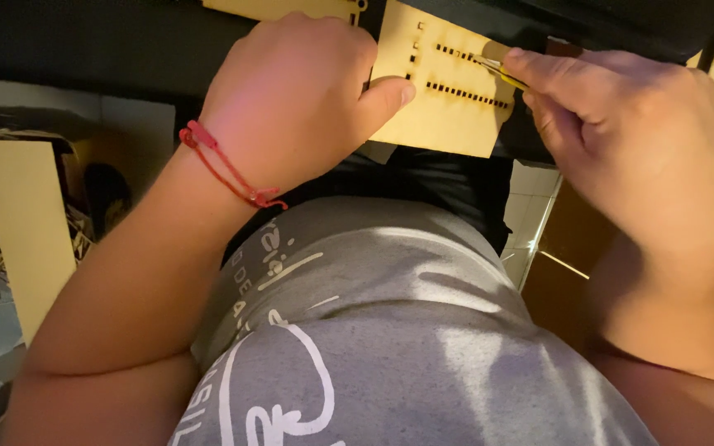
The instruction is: The person sands the edges of laser-cut wooden pieces using sandpaper and uses a utility knife to clear debris from small slots, then organizes the finished pieces on a desk.
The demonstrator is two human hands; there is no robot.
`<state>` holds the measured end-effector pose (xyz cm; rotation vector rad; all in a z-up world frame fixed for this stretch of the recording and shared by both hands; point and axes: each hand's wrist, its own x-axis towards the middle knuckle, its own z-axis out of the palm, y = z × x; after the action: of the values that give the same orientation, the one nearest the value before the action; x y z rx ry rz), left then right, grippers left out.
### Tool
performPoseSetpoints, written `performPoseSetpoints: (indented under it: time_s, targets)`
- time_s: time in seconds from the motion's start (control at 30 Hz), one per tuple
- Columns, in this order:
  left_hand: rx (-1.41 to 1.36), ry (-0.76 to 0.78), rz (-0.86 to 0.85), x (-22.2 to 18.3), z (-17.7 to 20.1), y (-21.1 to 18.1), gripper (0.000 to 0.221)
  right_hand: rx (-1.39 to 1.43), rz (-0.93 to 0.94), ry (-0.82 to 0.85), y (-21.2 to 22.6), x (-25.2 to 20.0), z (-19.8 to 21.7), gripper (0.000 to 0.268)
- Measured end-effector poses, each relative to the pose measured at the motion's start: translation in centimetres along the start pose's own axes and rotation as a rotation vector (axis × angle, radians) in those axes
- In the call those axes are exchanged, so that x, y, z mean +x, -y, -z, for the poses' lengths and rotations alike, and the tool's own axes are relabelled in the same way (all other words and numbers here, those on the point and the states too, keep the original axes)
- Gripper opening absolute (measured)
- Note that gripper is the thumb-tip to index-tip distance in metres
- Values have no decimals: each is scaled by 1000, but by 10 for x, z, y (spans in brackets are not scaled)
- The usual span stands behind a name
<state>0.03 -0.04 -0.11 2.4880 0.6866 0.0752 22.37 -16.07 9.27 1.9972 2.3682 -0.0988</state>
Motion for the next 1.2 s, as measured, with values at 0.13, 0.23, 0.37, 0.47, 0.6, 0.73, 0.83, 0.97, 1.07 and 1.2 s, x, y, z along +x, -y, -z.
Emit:
performPoseSetpoints:
  time_s: [0.13,0.23,0.37,0.47,0.6,0.73,0.83,0.97,1.07,1.2]
  targets:
    - [-22,37,17,0,3,-1,59,10,-40,22,2,0,5,30]
    - [-14,41,24,0,1,-1,58,-16,-27,18,4,0,6,29]
    - [-9,-2,-10,0,-1,0,59,-37,-1,19,4,4,4,25]
    - [-9,11,-1,0,1,-1,55,-27,-6,39,5,5,2,31]
    - [-29,45,11,0,2,-1,59,-182,-46,61,10,7,5,31]
    - [-12,65,14,2,4,-2,57,-368,-47,117,18,15,16,36]
    - [20,9,-16,2,-1,0,54,-350,-20,134,14,18,22,29]
    - [-17,77,45,1,4,-4,59,100,-32,54,-26,-15,19,35]
    - [-13,91,49,2,6,-5,59,335,-205,52,-45,-46,10,35]
    - [-82,104,73,-1,13,-4,58,307,-187,-114,-45,-79,-22,29]
